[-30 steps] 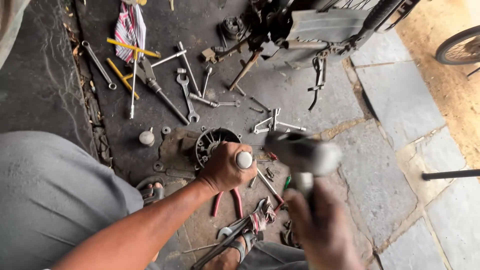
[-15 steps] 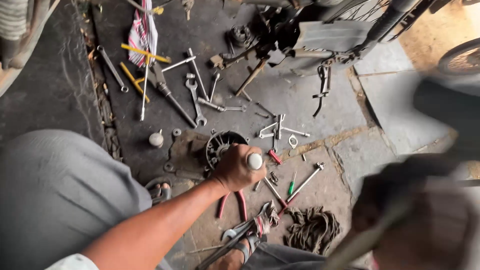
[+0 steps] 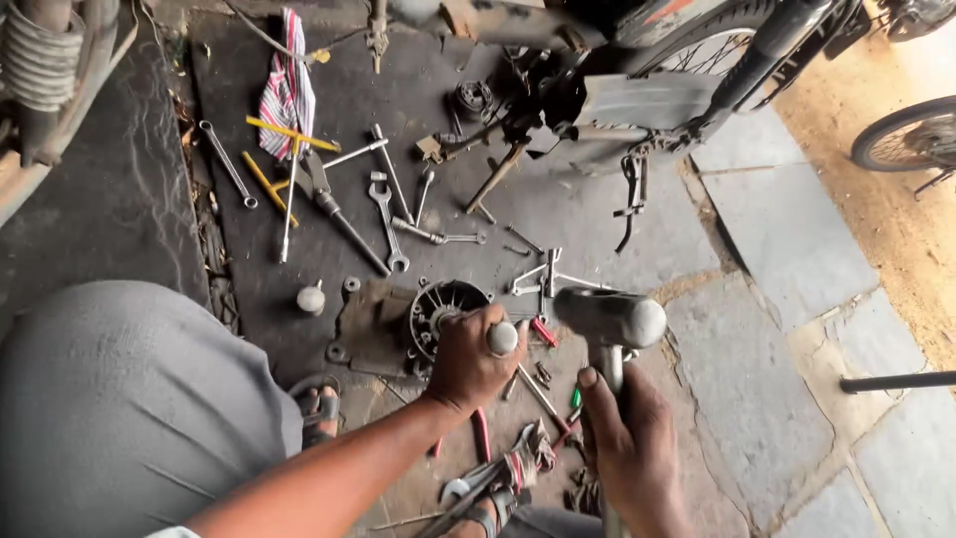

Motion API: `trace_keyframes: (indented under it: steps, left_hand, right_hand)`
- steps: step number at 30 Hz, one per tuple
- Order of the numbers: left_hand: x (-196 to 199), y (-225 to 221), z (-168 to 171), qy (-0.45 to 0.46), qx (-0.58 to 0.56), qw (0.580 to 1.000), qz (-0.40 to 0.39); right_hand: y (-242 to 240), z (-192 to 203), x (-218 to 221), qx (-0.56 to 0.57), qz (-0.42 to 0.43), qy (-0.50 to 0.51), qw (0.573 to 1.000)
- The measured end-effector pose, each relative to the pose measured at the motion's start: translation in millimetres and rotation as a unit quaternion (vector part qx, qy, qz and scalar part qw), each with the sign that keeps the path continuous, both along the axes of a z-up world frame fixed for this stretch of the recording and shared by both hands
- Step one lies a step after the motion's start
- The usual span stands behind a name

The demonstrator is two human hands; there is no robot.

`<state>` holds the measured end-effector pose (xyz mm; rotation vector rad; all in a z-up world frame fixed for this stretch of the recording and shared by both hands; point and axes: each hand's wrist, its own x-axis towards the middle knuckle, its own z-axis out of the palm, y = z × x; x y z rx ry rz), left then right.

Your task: The person sits on the ground beside a motorcycle and works on a round engine cover placed on the pavement. They hold the cover steady, tap and press a component into it with a mallet, then use pliers and a screwdriver to work on parts inside the cover, handling small fasteners from the ground around them.

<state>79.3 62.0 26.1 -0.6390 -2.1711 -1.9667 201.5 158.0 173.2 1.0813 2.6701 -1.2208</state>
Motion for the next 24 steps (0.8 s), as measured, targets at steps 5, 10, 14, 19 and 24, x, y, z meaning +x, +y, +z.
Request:
trace_keyframes:
  steps: [5,10,14,19,24]
  left_hand:
    - [1.7,-11.3,-2.6,0.000,0.008,0.999,-0.050]
    - [-30.4,-56.0,-17.9,0.255,-0.074,0.954,-0.136]
    - [-43.5,-65.4,0.0,0.018,-0.081,0.947,-0.312]
    - [-35.3,-60.8,-20.5,0.043,-0.056,0.958,-0.277]
    - [-31.7,-60.4,-18.4,0.102,-0.027,0.964,-0.243]
  right_hand:
    - [29.6,-123.7,9.3,-0.017,-0.134,0.110,0.985]
    - [52.4,-297.1,32.4,0.078,-0.155,-0.076,0.982]
    - [50.7,-426.7,64.7,0.180,-0.130,-0.105,0.969]
    - [46.3,-500.9,80.2,0.195,-0.136,-0.111,0.965]
    - [44.8,-519.0,71.8,0.186,-0.109,-0.038,0.976]
